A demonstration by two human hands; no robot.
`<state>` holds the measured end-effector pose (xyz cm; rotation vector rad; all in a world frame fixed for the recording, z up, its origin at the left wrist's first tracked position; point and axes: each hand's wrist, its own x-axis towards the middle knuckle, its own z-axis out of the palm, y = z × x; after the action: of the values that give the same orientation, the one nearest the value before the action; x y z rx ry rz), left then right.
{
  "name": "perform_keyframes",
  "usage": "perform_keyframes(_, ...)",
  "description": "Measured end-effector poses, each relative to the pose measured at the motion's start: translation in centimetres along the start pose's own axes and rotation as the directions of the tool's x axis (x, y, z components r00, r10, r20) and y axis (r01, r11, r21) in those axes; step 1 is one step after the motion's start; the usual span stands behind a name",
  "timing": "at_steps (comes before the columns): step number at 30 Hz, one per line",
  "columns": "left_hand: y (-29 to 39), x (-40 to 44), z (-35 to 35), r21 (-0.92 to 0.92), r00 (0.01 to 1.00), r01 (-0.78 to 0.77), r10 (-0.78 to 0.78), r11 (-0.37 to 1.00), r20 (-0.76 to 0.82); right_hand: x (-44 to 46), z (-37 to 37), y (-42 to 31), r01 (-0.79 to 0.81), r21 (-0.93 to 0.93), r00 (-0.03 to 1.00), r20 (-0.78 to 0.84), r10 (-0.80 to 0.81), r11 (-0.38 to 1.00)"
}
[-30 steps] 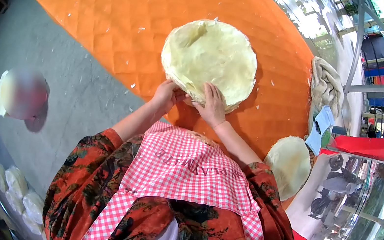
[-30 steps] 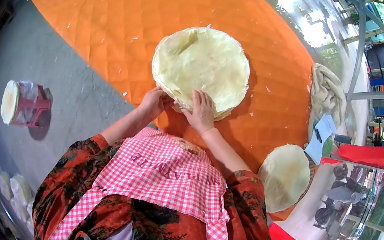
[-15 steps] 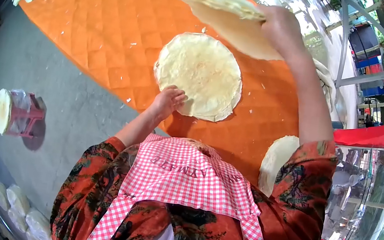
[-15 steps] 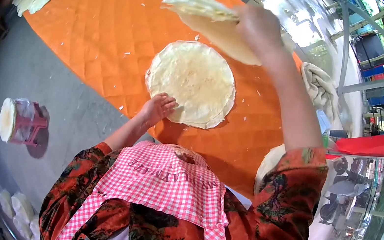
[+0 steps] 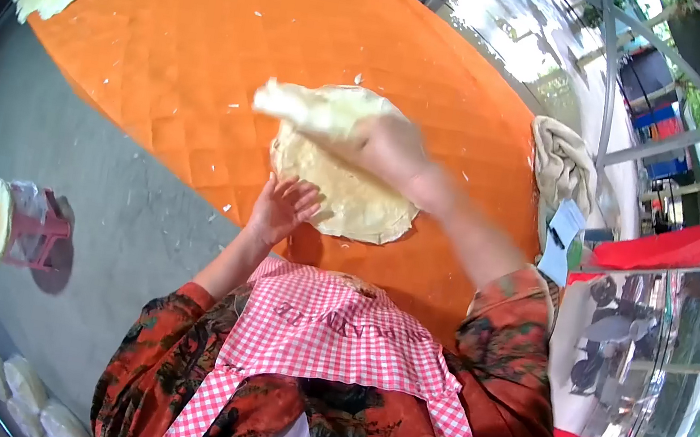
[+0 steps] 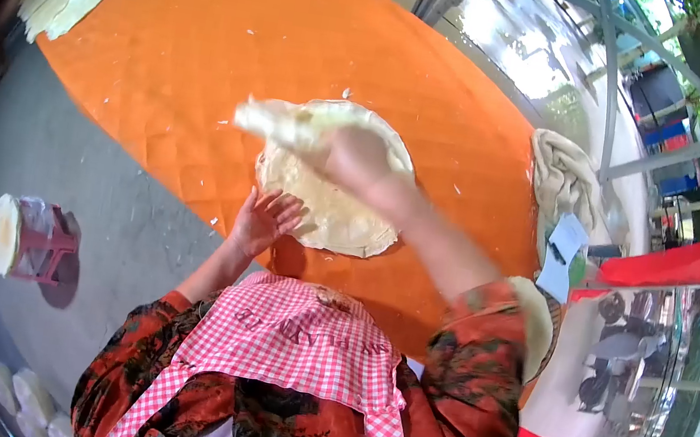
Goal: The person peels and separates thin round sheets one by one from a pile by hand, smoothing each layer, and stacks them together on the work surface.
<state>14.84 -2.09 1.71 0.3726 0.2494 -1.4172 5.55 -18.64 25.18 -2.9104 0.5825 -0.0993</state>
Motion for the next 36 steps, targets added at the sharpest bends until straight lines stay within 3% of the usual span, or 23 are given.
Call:
perform_keyframes(1, 0.6, 0.6, -0.7, 0.091, 0.997, -0.07, 0.069, 0.993, 0.016, -0.2, -8.0, -2.8, -0.523, 0.573, 0.852, 0.37, 0.37, 0.631)
perform_keyframes(2, 1.2, 0.8, -2.0, 0.182, 0.992, -0.128, 0.127, 0.975, 0.019, 1.3, -10.7, 1.7, -0.151, 0.517, 0.988, 0.101, 0.115, 0.842)
perform_keyframes(3, 1.7, 1.1, -2.6, 0.263, 0.979, -0.201, 0.197, 0.944, 0.041, 2.1, -13.1, 5.0, -0.183, 0.492, 0.976, 0.195, 0.097, 0.851)
perform_keyframes(4, 2.2, 1.4, -2.4, 0.366, 0.971, -0.215, 0.238, 0.905, -0.018, 1.8, -14.9, 6.1, -0.247, 0.609, 0.967, 0.2, 0.155, 0.754)
perform_keyframes(7, 3.2, -0.9, 3.3, 0.307, 0.927, -0.333, 0.249, 0.891, 0.282, 0.7, -13.8, 10.4, -0.324, 0.813, 0.943, 0.234, 0.239, 0.485)
perform_keyframes(8, 3.4, -1.1, 3.9, 0.258, 0.926, -0.333, 0.262, 0.907, 0.273, 0.3, -11.7, 12.6, -0.331, 0.854, 0.937, 0.246, 0.25, 0.402)
perform_keyframes(10, 3.8, -0.9, 3.6, 0.358, 0.971, -0.226, 0.179, 0.906, 0.161, -0.8, -5.2, 18.3, -0.352, 0.898, 0.929, 0.301, 0.218, 0.264)
perform_keyframes(12, 3.5, 0.8, 2.1, 0.43, 0.991, -0.134, 0.131, 0.893, 0.035, -3.6, 3.0, 22.8, -0.507, 0.856, 0.836, 0.46, 0.3, 0.099)
perform_keyframes(14, 3.7, 2.9, -1.3, 0.643, 0.984, 0.02, 0.099, 0.766, -0.149, -8.2, 11.4, 25.7, -0.678, 0.727, 0.657, 0.667, 0.351, -0.11)
perform_keyframes(15, 3.9, 3.3, -2.0, 0.733, 0.973, 0.111, 0.077, 0.671, -0.217, -10.0, 13.4, 23.9, -0.765, 0.622, 0.465, 0.714, 0.523, -0.169)
perform_keyframes(16, 3.3, 3.9, -2.1, 0.746, 0.961, 0.043, 0.178, 0.665, -0.213, -11.4, 15.2, 23.5, -0.698, 0.684, 0.522, 0.69, 0.501, -0.213)
perform_keyframes(17, 3.5, 4.4, -2.4, 0.713, 0.962, 0.056, 0.154, 0.699, -0.227, -12.5, 16.8, 23.4, -0.628, 0.734, 0.574, 0.662, 0.483, -0.259)
perform_keyframes(20, 3.2, 3.9, -1.8, 0.645, 0.946, 0.089, 0.139, 0.759, -0.294, -13.9, 19.4, 23.7, -0.488, 0.85, 0.634, 0.503, 0.587, -0.2)
perform_keyframes(21, 3.3, 3.9, -2.1, 0.648, 0.956, 0.094, 0.112, 0.756, -0.269, -14.4, 21.7, 24.8, -0.405, 0.876, 0.567, 0.466, 0.679, -0.264)
perform_keyframes(23, 3.5, 4.1, -2.8, 0.674, 0.957, 0.091, 0.123, 0.733, -0.263, -14.7, 21.1, 22.2, -0.329, 0.892, 0.587, 0.45, 0.673, -0.309)
perform_keyframes(24, 3.4, 3.9, -2.5, 0.683, 0.958, 0.096, 0.119, 0.724, -0.26, -14.3, 21.4, 21.4, -0.465, 0.881, 0.535, 0.358, 0.765, -0.088)
perform_keyframes(26, 3.2, 3.5, -1.6, 0.704, 0.962, 0.098, 0.114, 0.703, -0.247, -13.7, 22.0, 20.1, -0.699, 0.645, 0.488, 0.113, 0.866, 0.31)
perform_keyframes(29, 3.4, 3.2, -1.0, 0.804, 0.972, 0.156, 0.056, 0.573, -0.228, -12.7, 21.1, 19.3, -0.819, 0.455, 0.425, 0.068, 0.903, 0.351)
perform_keyframes(30, 3.4, 3.5, -1.6, 0.794, 0.976, 0.14, 0.053, 0.591, -0.212, -12.9, 21.7, 20.3, -0.792, 0.502, 0.451, 0.096, 0.887, 0.348)
perform_keyframes(31, 2.8, 3.2, -0.9, 0.799, 0.983, 0.043, 0.118, 0.6, -0.142, -13.3, 22.8, 21.4, -0.74, 0.604, 0.45, 0.117, 0.885, 0.296)
perform_keyframes(33, 2.7, 3.4, -1.4, 0.8, 0.985, 0.017, 0.127, 0.6, -0.116, -13.7, 21.2, 20.5, -0.514, 0.857, 0.416, 0.268, 0.869, -0.019)
perform_keyframes(35, 2.6, 3.0, -0.5, 0.782, 0.972, 0.057, 0.144, 0.62, -0.185, -14.4, 18.1, 17.9, -0.198, 0.943, 0.582, 0.333, 0.742, -0.268)
perform_keyframes(36, 3.1, 3.7, -1.7, 0.736, 0.977, 0.037, 0.131, 0.676, -0.169, -14.1, 16.7, 16.7, -0.191, 0.92, 0.58, 0.388, 0.716, -0.343)
